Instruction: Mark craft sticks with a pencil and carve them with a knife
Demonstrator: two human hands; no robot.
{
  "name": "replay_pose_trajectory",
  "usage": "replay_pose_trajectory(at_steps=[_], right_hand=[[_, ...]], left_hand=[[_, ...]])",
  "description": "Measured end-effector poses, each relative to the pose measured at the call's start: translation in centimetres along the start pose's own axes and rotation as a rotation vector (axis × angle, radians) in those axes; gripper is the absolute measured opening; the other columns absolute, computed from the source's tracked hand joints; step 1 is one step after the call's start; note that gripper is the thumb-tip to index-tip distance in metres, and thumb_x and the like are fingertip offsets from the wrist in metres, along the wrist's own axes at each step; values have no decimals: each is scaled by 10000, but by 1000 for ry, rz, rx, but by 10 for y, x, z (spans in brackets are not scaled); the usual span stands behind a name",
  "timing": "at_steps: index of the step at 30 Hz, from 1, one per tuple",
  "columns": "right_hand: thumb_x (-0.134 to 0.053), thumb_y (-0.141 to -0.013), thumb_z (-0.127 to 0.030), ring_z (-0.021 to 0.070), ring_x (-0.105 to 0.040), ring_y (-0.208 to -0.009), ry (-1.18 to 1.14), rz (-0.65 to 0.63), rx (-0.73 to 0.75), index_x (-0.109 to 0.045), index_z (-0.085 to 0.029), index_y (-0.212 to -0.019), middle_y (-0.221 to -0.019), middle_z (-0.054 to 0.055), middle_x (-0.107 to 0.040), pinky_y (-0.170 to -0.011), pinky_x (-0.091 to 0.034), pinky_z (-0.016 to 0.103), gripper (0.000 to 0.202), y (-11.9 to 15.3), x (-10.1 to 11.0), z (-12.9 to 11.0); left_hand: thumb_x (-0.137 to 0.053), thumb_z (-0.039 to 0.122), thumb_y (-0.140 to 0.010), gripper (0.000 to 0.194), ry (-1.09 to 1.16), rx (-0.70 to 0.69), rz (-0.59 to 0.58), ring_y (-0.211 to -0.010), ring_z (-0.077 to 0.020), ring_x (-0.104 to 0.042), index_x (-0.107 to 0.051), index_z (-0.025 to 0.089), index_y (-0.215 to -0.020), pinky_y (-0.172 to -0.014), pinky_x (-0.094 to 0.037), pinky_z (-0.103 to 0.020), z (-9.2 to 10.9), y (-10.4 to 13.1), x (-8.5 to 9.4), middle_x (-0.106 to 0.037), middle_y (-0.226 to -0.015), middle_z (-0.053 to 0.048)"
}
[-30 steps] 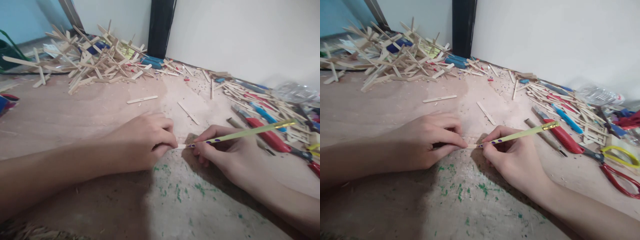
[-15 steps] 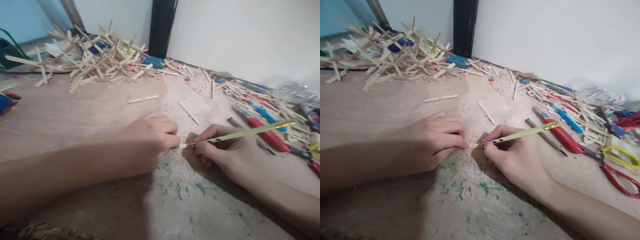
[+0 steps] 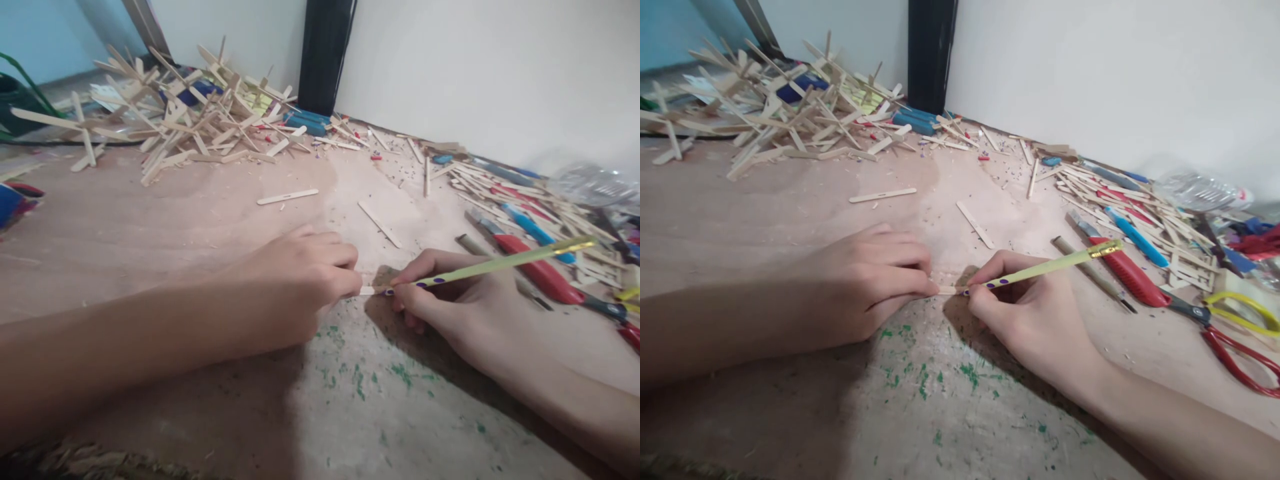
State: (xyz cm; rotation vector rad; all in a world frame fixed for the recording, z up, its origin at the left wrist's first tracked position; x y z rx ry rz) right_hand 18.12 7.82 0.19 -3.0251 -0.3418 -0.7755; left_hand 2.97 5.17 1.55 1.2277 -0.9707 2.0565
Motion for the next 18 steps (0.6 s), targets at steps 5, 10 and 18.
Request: replay_pose_trajectory(at_steps=[5,10,18], right_hand=[[-764,-764,-236,96,-546,-410,-26,-28,-14,-694,-184,-669,-492,-8,-641,-385,-419,163,129,-3,-3,-4],[-777,-771,-231,95,-577,-417,-56,-36,-12,-703,-173,-704,-517,-4,-667,-393,-452,149,116,-3,-5,-7],[-776,-780,-233,85,-573,-413,-45,-33,-4,-705,-172,-687,-514,2,-673,-387,-430,131,132,-3,-5,-9]], left_hand=[[-503,68,-977,293,25,0,12,-848,-202,-576,-772,177,-939,-794,-375,-367,0,0,1,-659,-873,-32],[-502,65,-980,297,31,3,18,-832,-196,-577,-773,184,-950,-777,-364,-361,0,1,2,-660,-869,-26],[-498,63,-981,306,32,-12,36,-821,-196,-571,-777,176,-922,-795,-378,-362,1,1,3,-655,-850,-25]])
Point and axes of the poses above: each hand's wrist, its own y-axis away from the middle knuckle, its own x-axis out of the back of the hand, z = x × y, the point moved 9 cm from there along -y, towards the middle knuckle
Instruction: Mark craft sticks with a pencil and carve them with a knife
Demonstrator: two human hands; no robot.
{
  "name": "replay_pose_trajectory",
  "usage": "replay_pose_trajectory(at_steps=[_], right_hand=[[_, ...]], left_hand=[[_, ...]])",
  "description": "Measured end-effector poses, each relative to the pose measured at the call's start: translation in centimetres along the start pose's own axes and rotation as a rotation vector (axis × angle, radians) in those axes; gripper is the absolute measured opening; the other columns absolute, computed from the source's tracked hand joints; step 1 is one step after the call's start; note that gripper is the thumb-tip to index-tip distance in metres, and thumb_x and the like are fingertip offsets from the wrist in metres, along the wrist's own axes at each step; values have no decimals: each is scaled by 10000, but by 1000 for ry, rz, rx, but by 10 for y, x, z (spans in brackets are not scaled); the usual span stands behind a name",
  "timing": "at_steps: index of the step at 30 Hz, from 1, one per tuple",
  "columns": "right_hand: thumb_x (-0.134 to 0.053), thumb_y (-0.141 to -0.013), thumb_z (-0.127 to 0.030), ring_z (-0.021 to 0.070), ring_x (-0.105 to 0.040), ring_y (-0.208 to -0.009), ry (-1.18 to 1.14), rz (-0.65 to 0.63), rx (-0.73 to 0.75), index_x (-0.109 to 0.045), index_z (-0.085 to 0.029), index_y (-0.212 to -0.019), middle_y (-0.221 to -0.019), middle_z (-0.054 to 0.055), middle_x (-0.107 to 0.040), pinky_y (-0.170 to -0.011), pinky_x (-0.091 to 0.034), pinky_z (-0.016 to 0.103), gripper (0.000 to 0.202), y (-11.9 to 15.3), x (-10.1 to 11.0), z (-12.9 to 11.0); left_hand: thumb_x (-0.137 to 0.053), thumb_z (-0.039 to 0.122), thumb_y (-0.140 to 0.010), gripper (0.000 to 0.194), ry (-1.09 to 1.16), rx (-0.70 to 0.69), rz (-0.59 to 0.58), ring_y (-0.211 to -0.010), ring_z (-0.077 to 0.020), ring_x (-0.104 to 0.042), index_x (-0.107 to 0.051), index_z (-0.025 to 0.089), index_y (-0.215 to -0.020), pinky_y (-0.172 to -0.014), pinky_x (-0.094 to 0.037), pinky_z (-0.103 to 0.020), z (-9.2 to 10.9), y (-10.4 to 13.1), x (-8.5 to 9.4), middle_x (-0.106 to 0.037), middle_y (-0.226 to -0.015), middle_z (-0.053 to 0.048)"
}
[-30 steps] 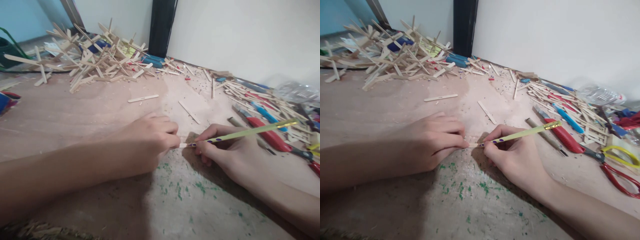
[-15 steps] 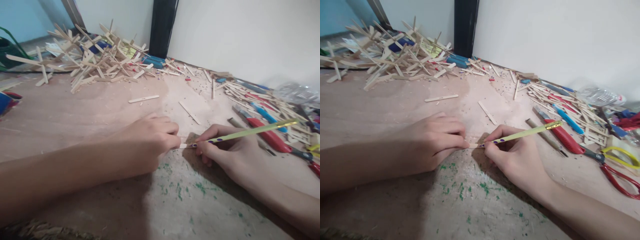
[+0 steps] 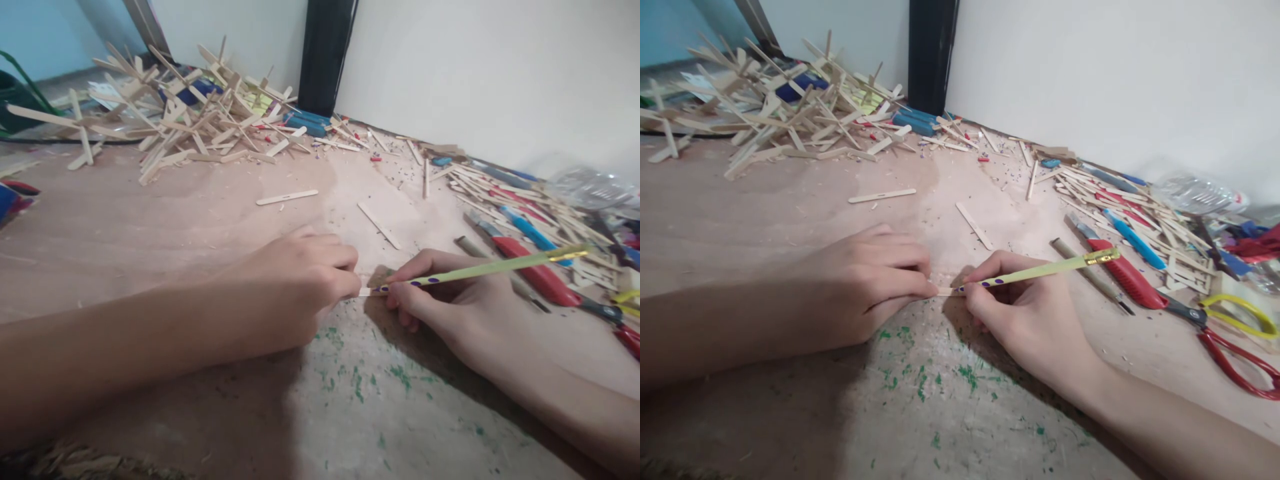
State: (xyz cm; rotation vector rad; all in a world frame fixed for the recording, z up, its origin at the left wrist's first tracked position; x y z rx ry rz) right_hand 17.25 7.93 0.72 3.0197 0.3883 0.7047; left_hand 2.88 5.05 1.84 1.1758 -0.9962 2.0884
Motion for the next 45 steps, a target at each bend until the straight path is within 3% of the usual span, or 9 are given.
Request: replay_pose_trajectory(at_steps=[16,45], right_hand=[[-783,-796,-215,89,-561,-422,-21,17,15,-725,-198,-701,-512,-18,-654,-398,-419,150,112,3,1,7],[-757,-749,-216,104,-537,-415,21,41,-35,-683,-186,-665,-500,-4,-643,-388,-406,186,116,3,3,3]], left_hand=[[-492,83,-1000,312,-5,-6,31,-790,-183,-564,-781,183,-942,-763,-358,-352,1,1,1,-654,-832,-20],[-509,69,-967,294,-14,15,-34,-831,-200,-574,-779,183,-947,-781,-357,-362,-1,0,-1,-667,-864,-31]])
Point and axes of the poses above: each hand's wrist, its own y-axis away from the middle knuckle, its own x-axis out of the back of the hand, z = x × y, the point moved 9 cm from there along -y, towards the middle knuckle
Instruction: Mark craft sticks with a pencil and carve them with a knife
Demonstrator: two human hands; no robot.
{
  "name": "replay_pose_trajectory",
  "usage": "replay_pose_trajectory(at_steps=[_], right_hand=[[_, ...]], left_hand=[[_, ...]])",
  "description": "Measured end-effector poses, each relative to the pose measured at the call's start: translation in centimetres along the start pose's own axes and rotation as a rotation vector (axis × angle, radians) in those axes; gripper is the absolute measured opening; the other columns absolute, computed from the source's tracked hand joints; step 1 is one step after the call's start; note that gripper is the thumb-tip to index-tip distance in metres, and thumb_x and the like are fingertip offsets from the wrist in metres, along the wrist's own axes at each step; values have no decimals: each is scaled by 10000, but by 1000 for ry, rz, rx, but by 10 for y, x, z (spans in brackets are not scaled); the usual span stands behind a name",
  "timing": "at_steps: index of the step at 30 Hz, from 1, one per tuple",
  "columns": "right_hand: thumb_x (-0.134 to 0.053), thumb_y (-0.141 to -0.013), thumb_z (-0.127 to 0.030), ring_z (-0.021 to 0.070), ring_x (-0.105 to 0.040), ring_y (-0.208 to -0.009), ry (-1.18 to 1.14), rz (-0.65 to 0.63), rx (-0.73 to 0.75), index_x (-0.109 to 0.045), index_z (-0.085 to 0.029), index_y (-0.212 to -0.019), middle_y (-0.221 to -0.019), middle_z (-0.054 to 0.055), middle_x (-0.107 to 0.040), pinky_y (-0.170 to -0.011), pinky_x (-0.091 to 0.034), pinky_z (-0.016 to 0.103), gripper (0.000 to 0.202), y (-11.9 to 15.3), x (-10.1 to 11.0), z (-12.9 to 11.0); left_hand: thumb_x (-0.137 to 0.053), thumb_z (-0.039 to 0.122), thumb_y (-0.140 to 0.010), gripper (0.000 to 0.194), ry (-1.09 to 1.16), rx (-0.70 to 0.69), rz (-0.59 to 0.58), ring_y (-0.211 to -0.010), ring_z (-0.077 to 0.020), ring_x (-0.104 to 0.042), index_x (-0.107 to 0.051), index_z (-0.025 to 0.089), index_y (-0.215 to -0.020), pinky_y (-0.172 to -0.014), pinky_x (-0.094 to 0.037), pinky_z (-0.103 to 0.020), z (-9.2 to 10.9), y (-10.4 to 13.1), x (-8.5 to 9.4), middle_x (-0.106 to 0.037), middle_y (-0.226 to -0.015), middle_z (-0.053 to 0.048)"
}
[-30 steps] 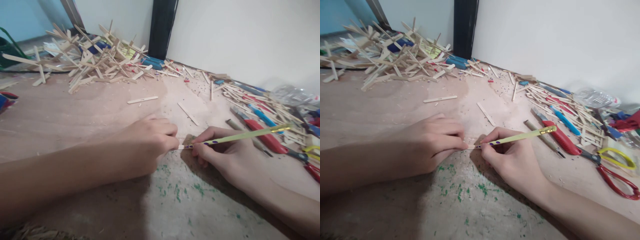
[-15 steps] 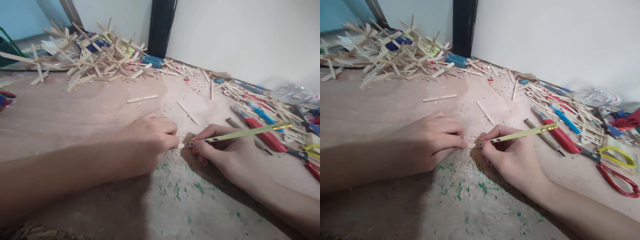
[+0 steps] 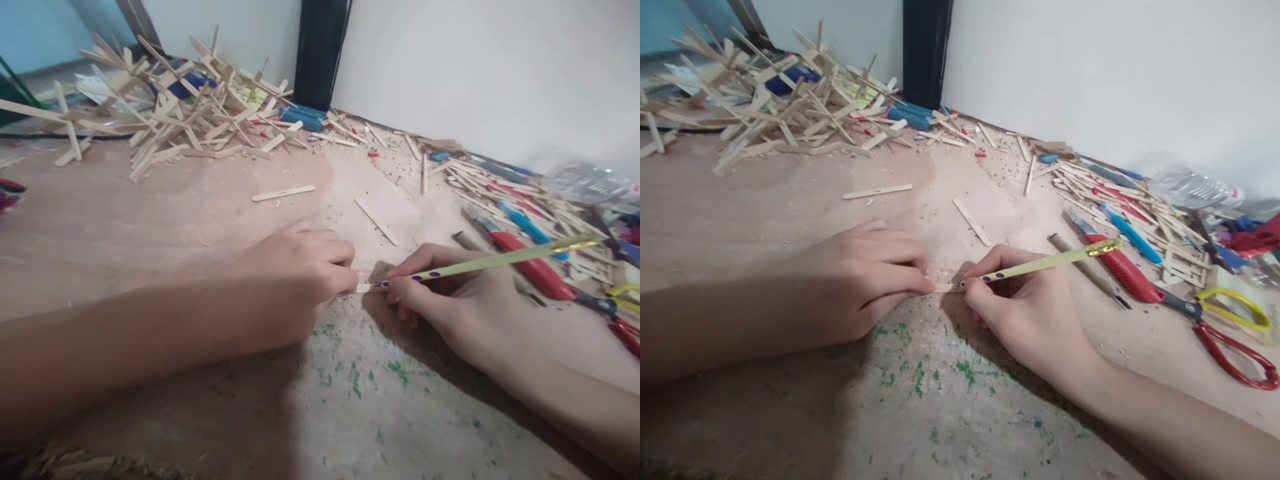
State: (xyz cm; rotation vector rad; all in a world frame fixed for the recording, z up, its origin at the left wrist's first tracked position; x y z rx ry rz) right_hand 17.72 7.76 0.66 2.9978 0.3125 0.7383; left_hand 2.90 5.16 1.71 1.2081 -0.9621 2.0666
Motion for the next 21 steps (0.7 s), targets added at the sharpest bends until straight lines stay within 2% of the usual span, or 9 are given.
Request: replay_pose_trajectory(at_steps=[16,21], right_hand=[[-794,-769,-231,120,-559,-439,3,19,-20,-679,-199,-691,-554,1,-653,-392,-424,218,143,1,2,10],[-790,-769,-230,118,-560,-445,-16,14,-11,-673,-197,-684,-567,0,-661,-401,-438,219,148,1,1,9]], left_hand=[[-510,80,-978,292,-4,1,19,-835,-194,-577,-760,187,-871,-800,-367,-357,0,1,0,-659,-852,-27],[-502,84,-987,297,-2,4,16,-842,-194,-579,-769,189,-909,-802,-373,-355,0,1,0,-668,-868,-30]])
Point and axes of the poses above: each hand's wrist, its own y-axis away from the middle knuckle, its own x-axis out of the back of the hand, z = x × y, the point moved 9 cm from there along -y, towards the middle knuckle
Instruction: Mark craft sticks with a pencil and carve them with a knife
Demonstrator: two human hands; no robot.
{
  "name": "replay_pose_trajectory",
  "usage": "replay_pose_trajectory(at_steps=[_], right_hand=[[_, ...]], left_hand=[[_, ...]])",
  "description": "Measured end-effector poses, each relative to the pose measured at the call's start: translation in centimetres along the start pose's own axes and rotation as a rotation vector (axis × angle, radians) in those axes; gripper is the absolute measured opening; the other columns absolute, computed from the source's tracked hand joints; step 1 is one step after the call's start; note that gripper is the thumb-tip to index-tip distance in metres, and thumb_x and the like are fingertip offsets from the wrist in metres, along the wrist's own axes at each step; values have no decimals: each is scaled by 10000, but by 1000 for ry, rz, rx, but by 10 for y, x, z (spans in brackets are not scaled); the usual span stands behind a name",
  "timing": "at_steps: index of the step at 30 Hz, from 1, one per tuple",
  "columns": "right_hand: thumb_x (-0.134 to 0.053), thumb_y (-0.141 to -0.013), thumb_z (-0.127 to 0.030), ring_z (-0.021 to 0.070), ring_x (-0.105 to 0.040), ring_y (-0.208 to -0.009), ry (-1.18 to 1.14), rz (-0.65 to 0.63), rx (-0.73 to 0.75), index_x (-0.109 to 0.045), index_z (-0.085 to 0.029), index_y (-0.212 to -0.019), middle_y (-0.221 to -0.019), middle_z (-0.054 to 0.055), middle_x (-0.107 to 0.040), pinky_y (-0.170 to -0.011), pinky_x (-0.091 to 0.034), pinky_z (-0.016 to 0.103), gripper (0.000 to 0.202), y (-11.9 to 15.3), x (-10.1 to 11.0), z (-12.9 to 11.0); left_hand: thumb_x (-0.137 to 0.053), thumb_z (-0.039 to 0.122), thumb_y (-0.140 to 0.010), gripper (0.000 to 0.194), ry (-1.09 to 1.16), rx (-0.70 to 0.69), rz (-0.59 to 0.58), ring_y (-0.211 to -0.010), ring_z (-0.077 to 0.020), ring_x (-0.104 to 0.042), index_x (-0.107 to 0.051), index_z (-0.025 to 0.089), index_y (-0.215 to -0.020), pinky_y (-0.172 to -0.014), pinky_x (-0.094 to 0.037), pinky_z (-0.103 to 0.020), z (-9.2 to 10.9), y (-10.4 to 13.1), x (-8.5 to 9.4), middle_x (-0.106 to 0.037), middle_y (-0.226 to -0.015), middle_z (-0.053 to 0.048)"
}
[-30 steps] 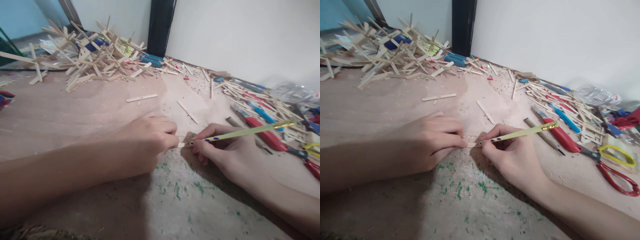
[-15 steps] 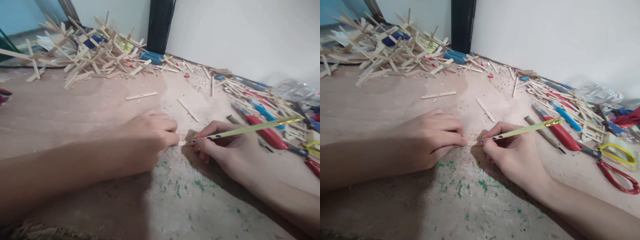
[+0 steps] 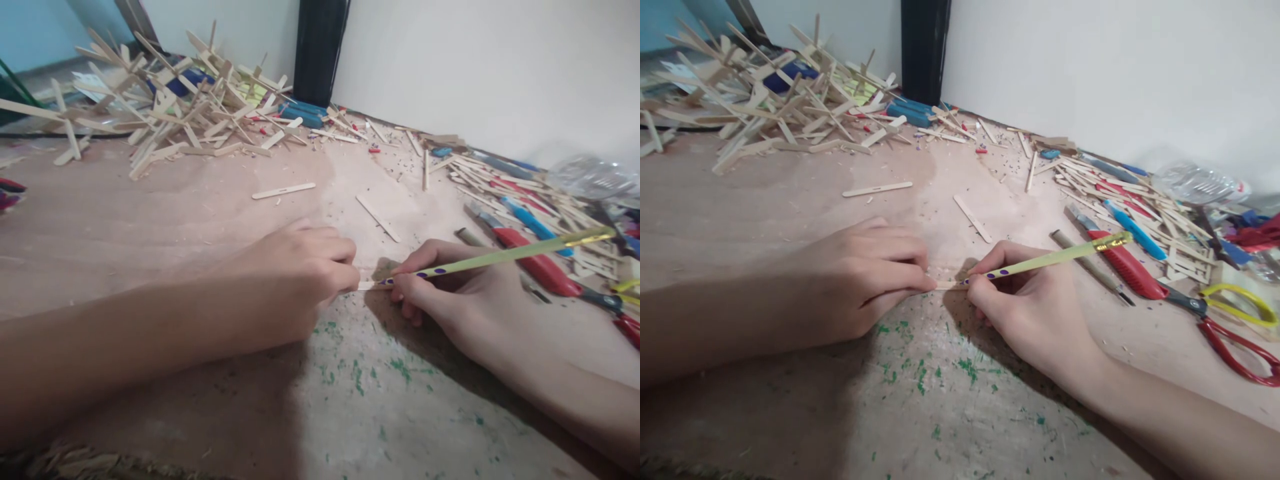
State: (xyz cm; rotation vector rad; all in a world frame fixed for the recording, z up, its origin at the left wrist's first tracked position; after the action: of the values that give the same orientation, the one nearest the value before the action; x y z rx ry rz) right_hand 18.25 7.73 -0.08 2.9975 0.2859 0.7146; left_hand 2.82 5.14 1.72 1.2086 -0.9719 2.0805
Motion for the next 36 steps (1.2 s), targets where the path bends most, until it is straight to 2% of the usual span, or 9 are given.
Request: replay_pose_trajectory(at_steps=[5,10,23,32,36], right_hand=[[-782,-772,-209,108,-566,-435,-20,12,5,-669,-198,-684,-543,-12,-646,-401,-427,198,144,0,2,-1],[-801,-776,-259,125,-571,-444,-11,-12,-24,-667,-203,-699,-588,10,-673,-396,-444,228,164,-1,0,2],[-765,-757,-194,112,-543,-440,-12,-6,10,-675,-206,-664,-559,-7,-653,-400,-423,214,130,-1,0,-1],[-749,-752,-180,112,-552,-441,3,-11,4,-676,-202,-672,-576,-5,-667,-395,-427,207,110,0,1,2],[-743,-734,-176,107,-550,-428,-17,-15,0,-671,-200,-659,-556,-12,-659,-390,-434,195,107,0,-1,0]], left_hand=[[-503,100,-1000,295,6,14,-3,-825,-193,-571,-770,187,-911,-796,-377,-362,0,0,0,-671,-877,-29],[-511,93,-979,282,14,28,-26,-834,-197,-572,-759,188,-883,-806,-390,-360,-1,-1,-2,-674,-881,-34],[-500,89,-1006,312,61,11,42,-803,-169,-567,-761,183,-864,-795,-379,-337,0,0,2,-660,-859,-15],[-504,89,-1007,305,50,26,3,-819,-176,-582,-765,187,-885,-800,-387,-334,0,0,0,-668,-869,-22],[-525,83,-998,280,41,-9,49,-795,-177,-575,-778,166,-911,-778,-377,-345,1,1,2,-649,-849,-20]])
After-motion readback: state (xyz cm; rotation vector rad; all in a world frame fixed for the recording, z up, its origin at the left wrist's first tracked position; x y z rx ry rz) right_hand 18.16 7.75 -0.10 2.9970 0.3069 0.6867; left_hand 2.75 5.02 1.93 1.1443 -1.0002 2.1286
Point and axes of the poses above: each hand's wrist, its own y-axis away from the middle knuckle, its own x-axis out of the back of the hand, z = x × y, the point moved 9 cm from there along -y, towards the middle knuckle
